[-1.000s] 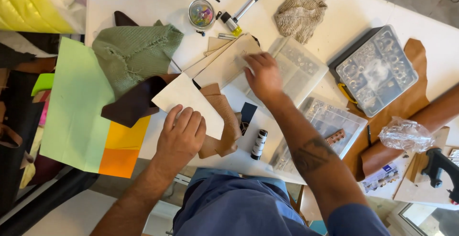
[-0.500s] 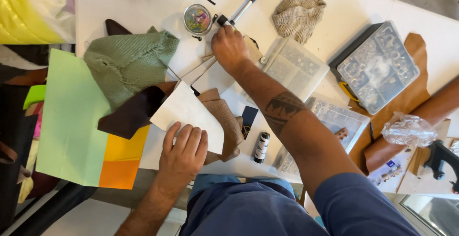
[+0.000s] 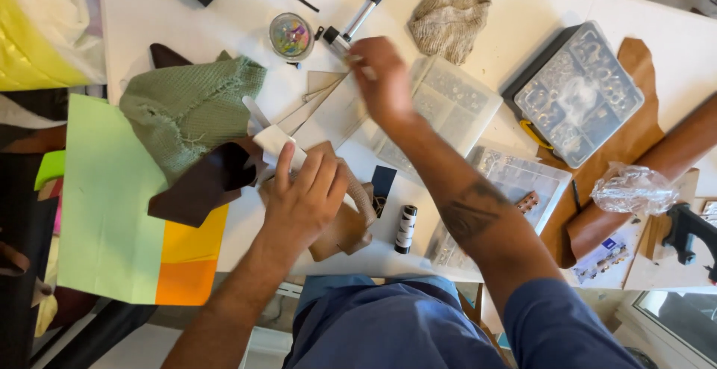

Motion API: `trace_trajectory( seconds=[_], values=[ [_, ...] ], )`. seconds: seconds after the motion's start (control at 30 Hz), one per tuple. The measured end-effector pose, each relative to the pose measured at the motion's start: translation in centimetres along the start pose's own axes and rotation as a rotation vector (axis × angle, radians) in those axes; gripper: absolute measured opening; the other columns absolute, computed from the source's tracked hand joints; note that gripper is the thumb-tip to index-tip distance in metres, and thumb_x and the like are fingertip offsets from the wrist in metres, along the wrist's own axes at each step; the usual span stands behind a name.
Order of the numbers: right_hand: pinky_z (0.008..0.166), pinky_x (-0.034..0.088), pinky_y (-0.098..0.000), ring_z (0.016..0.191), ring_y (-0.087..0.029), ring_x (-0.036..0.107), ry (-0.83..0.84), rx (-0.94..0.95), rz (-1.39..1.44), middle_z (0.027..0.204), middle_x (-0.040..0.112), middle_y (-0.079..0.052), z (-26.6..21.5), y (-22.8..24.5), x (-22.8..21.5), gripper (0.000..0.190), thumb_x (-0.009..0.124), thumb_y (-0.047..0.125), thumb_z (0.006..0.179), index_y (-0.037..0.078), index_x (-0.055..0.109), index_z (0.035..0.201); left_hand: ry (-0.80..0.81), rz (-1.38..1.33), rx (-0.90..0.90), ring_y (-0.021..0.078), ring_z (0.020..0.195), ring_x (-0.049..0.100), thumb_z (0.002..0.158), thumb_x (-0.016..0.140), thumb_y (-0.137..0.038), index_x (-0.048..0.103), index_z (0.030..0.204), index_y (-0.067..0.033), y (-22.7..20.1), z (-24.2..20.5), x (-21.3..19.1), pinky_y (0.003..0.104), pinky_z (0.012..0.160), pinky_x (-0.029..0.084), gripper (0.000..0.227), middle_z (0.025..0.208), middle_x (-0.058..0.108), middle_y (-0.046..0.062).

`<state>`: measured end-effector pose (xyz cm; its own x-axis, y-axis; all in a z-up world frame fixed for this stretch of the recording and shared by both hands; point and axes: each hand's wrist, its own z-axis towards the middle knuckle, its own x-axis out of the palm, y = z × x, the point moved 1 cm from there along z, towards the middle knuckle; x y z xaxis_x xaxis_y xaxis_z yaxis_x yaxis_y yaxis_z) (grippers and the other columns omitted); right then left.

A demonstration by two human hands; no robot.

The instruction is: The person is attaching metal rivets to a leather strap by placing them in holes and hammering them with a mallet.

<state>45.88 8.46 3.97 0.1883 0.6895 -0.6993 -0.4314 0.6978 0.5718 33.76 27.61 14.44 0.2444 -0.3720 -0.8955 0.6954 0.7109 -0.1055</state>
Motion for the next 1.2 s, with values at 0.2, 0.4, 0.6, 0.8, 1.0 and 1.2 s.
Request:
trace_trajectory(
  seconds=[0.2, 0.4, 0.6, 0.8, 1.0, 1.2],
  values=[
    [0.073, 0.05, -0.0254, 0.088, -0.016, 0.066, -0.438, 0.835, 0.908, 0.096, 0.07, -0.008, -10.5, -6.1, -11.0, 0.012, 0.065, 0.0, 0.098, 0.006, 0.067, 0.109, 0.118, -0.185, 0.144, 0.0311, 0.112, 0.06, 0.092, 0.063, -0.011, 0.069, 0.095, -0.0025, 2.0, 6.0, 8.2, 0.06, 0.118, 0.029, 0.011, 0.101, 0.063, 0.016],
    [0.087, 0.061, -0.0445, 0.093, -0.025, 0.069, -0.459, 1.144, 1.314, 0.099, 0.065, -0.011, -18.1, -0.4, -16.7, 0.009, 0.058, 0.008, 0.1, 0.008, 0.062, 0.107, 0.427, -0.236, 0.087, 0.027, 0.092, 0.061, 0.078, 0.068, -0.025, 0.079, 0.083, -0.0095, 0.2, 9.5, 21.2, 0.052, 0.101, 0.035, 0.02, 0.083, 0.069, 0.01],
    [0.061, 0.039, -0.0301, 0.067, -0.017, 0.047, -0.453, 1.232, 1.411, 0.084, 0.05, -0.009, -23.4, 0.6, -15.6, 0.017, 0.045, 0.012, 0.103, 0.007, 0.057, 0.114, 0.25, -0.196, 0.092, 0.0258, 0.081, 0.059, 0.082, 0.068, -0.018, 0.073, 0.072, -0.0132, -1.0, 8.8, 26.7, 0.045, 0.081, 0.043, 0.012, 0.079, 0.061, 0.007],
    [0.049, 0.034, -0.025, 0.053, -0.013, 0.043, -0.21, 0.986, 0.869, 0.064, 0.047, -0.004, -15.1, -3.0, -12.2, 0.016, 0.06, 0.013, 0.104, 0.005, 0.062, 0.09, 0.079, -0.206, 0.034, 0.0252, 0.078, 0.057, 0.078, 0.071, -0.011, 0.064, 0.073, -0.0126, -1.0, 8.5, 25.8, 0.042, 0.074, 0.042, 0.008, 0.077, 0.054, 0.004],
    [0.066, 0.059, -0.0433, 0.074, -0.032, 0.074, 0.272, 0.275, -0.167, 0.098, 0.066, -0.006, 0.9, -6.9, -3.4, 0.025, 0.08, 0.025, 0.09, 0.02, 0.072, 0.113, -0.161, -1.136, -0.829, 0.0243, 0.084, 0.058, 0.079, 0.07, -0.008, 0.063, 0.101, -0.0048, -3.3, 1.4, 15.2, 0.035, 0.079, 0.046, 0.023, 0.09, 0.055, 0.006],
    [0.052, 0.057, -0.0477, 0.064, -0.031, 0.07, 0.788, -0.371, -0.593, 0.111, 0.06, -0.01, 6.7, -10.8, 4.7, 0.012, 0.058, 0.012, 0.098, 0.016, 0.068, 0.103, 0.016, -1.563, -1.446, 0.0102, 0.065, 0.043, 0.083, 0.058, -0.006, 0.066, 0.092, -0.0039, -8.3, -13.0, 5.1, 0.026, 0.061, 0.035, 0.012, 0.071, 0.047, 0.001]
  ],
)
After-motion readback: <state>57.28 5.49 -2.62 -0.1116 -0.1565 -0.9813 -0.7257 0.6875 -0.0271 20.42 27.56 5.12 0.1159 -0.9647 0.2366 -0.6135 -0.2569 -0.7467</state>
